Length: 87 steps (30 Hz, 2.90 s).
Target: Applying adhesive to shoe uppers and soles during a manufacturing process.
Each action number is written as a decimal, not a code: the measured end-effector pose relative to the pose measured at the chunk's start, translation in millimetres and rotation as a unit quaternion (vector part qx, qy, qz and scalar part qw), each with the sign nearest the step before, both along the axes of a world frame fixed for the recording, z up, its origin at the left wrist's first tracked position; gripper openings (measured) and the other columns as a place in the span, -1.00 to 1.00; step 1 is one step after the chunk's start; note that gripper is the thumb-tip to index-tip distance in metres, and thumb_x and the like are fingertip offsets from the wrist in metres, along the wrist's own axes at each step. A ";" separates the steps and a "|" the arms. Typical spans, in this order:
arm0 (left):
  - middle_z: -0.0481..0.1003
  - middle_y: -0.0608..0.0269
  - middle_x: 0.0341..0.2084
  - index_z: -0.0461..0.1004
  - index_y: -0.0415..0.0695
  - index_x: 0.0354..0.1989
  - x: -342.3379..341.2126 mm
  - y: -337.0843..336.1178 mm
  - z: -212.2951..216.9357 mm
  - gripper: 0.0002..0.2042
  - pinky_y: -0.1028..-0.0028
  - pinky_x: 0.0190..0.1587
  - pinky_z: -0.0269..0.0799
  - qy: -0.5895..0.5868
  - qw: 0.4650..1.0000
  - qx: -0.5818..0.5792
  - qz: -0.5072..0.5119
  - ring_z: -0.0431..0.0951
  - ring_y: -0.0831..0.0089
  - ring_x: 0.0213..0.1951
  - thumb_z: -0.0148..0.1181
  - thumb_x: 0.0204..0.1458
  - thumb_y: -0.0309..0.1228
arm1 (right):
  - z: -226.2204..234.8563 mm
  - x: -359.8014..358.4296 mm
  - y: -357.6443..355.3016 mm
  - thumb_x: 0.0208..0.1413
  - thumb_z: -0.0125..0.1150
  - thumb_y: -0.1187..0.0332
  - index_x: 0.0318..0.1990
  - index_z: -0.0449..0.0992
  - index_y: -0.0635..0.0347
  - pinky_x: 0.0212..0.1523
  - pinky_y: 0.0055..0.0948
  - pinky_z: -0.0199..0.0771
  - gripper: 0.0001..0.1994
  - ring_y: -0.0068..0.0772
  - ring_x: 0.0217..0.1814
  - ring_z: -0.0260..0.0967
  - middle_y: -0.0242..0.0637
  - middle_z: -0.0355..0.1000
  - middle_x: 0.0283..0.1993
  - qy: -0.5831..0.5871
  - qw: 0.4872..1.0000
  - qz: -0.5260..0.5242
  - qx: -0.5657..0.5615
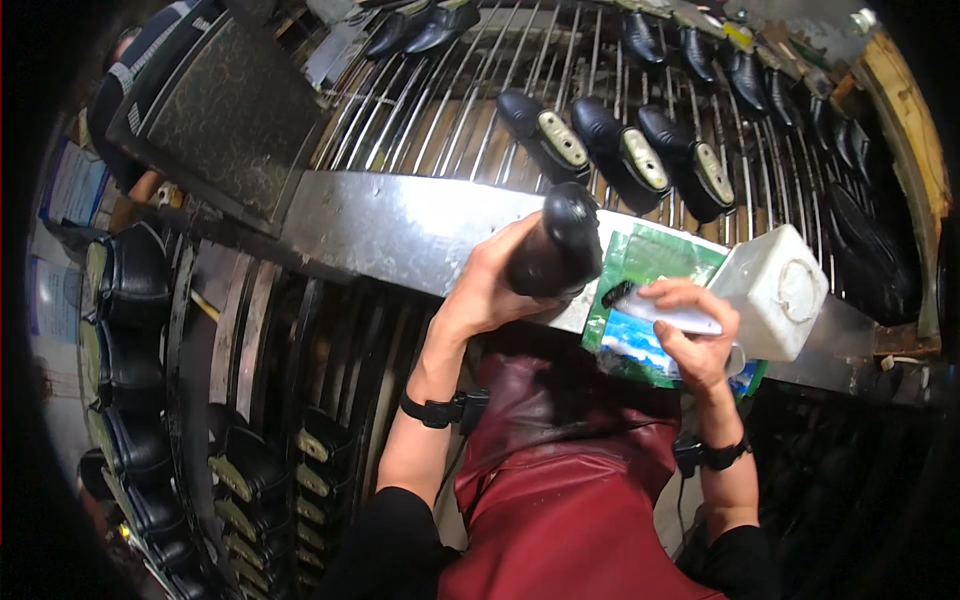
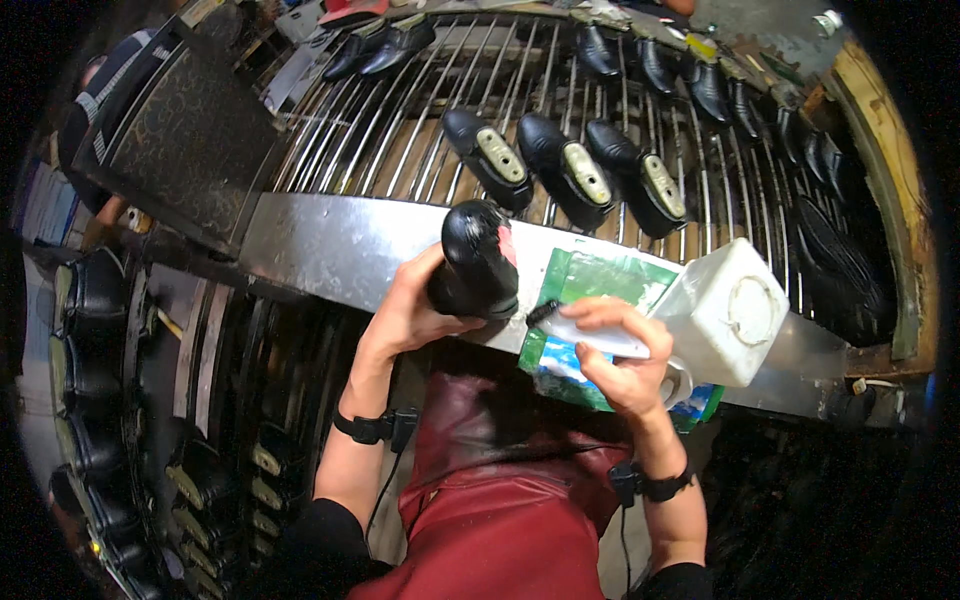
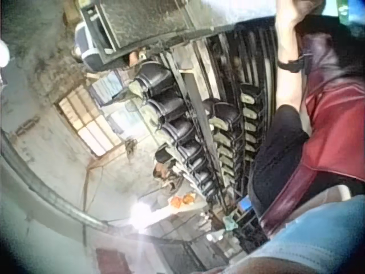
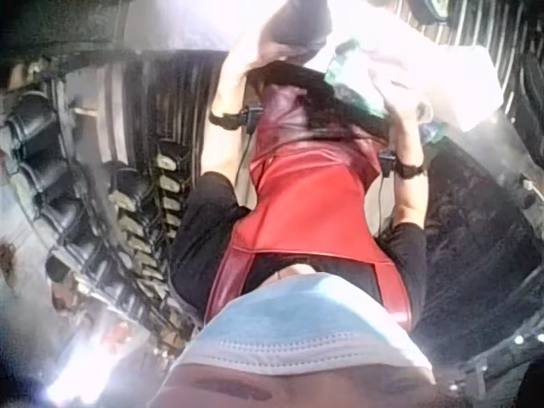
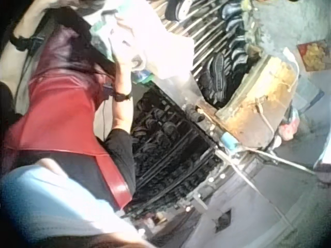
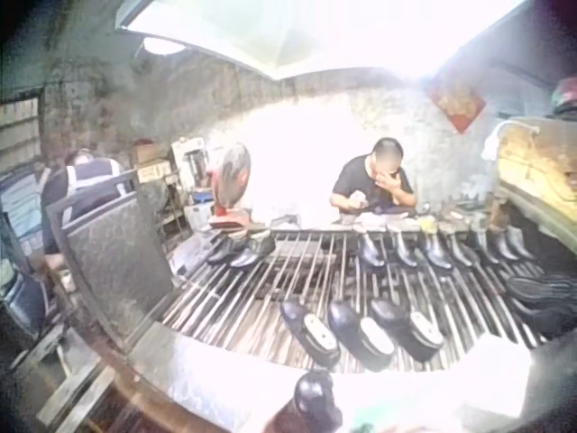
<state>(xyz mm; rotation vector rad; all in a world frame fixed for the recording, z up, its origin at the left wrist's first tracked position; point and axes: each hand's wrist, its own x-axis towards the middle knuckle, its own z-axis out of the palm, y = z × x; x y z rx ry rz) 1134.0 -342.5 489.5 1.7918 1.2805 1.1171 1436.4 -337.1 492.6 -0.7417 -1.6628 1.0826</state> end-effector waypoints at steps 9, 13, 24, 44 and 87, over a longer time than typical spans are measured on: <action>0.55 -0.23 0.14 0.38 -0.48 0.31 7.2 -67.6 -37.9 -0.19 0.22 0.31 0.45 -0.411 0.900 -0.092 0.109 0.62 0.09 0.14 0.42 -0.31 -0.69 | -15.2 52.6 -93.0 0.36 0.32 0.34 -0.05 0.57 0.40 -0.52 -0.51 0.51 -0.77 -0.42 -0.50 0.53 -0.15 0.58 -0.35 0.108 0.917 -0.370 -0.098; 0.56 -0.18 0.15 0.41 -0.41 0.32 33.7 -111.8 -69.6 -0.19 0.21 0.32 0.48 -0.501 0.842 -0.180 0.086 0.64 0.12 0.14 0.44 -0.31 -0.67 | -44.7 63.8 -102.7 0.33 0.33 0.44 -0.04 0.58 0.44 -0.50 -0.55 0.54 -0.80 -0.50 -0.47 0.54 -0.19 0.58 -0.35 -0.010 0.904 -0.413 -0.112; 0.64 -0.14 0.04 0.49 -0.46 0.23 57.6 -129.8 -52.4 -0.23 0.28 0.25 0.53 -0.369 0.890 -0.268 0.015 0.69 0.21 0.06 0.59 -0.30 -0.57 | -5.1 59.6 -75.5 0.40 0.18 0.27 -0.13 0.54 0.28 -0.71 -0.41 0.44 -0.78 -0.29 -0.63 0.49 -0.11 0.58 -0.37 0.415 0.779 -0.275 -0.381; 0.60 -0.16 0.08 0.38 -0.52 0.30 52.8 -117.9 -68.3 -0.36 0.29 0.19 0.57 -0.521 0.798 -0.296 -0.067 0.68 0.22 0.05 0.41 0.14 -0.32 | 30.5 5.5 -155.1 0.09 0.39 0.54 -0.29 0.57 0.46 -0.28 -0.35 0.67 -0.86 -0.17 -0.31 0.68 0.07 0.65 -0.31 0.051 0.988 -0.084 -0.117; 0.65 0.13 -0.04 0.47 -0.28 0.19 93.5 -133.4 -14.5 -0.57 0.37 -0.04 0.68 -0.451 0.855 -0.225 0.123 0.70 0.35 -0.13 0.10 0.35 -0.17 | 54.0 29.6 -69.1 0.16 0.24 0.46 -0.30 0.54 0.45 -0.56 -0.44 0.46 -0.85 -0.39 -0.53 0.49 -0.02 0.58 -0.34 0.137 0.976 0.016 -0.171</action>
